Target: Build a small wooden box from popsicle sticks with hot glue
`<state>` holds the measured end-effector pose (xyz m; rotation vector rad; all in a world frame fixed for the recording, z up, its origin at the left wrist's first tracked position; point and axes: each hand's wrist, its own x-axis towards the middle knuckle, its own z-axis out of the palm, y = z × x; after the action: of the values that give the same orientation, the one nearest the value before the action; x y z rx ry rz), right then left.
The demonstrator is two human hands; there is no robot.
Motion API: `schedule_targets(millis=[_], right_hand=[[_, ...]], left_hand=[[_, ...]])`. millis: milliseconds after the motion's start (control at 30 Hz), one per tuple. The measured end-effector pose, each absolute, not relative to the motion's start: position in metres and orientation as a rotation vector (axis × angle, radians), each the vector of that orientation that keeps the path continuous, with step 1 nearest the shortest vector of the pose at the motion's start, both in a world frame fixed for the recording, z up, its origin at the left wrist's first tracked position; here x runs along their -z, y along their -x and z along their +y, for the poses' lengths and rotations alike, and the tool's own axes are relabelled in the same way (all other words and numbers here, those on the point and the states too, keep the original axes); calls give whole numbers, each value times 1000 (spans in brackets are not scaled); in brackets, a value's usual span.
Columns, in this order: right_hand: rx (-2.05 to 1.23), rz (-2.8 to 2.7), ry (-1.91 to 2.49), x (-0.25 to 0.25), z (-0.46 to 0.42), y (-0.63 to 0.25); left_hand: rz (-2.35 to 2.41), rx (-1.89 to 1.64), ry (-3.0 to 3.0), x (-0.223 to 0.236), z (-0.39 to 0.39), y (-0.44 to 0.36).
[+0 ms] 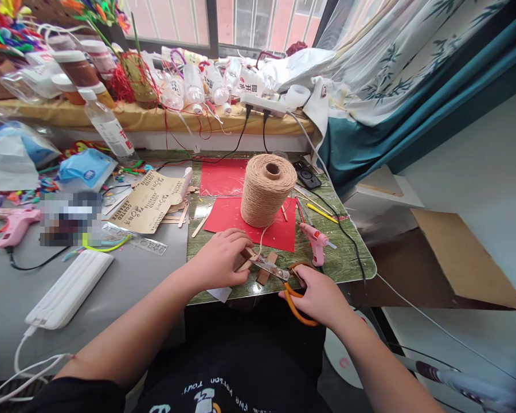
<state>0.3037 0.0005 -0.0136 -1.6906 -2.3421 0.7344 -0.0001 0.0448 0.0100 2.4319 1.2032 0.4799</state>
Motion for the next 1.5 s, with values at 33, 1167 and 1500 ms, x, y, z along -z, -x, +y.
schedule_targets(millis=[33, 1167, 1500], right_hand=[[-707, -2357, 1675, 13, 3, -306], [-521, -2443, 1570, 29, 12, -311], [-275, -2449, 1439, 44, 12, -316]], left_hand=[[1216, -483, -2425, -10, 45, 0], [1274, -502, -2395, -7, 44, -2], [1280, -502, -2387, -8, 44, -2]])
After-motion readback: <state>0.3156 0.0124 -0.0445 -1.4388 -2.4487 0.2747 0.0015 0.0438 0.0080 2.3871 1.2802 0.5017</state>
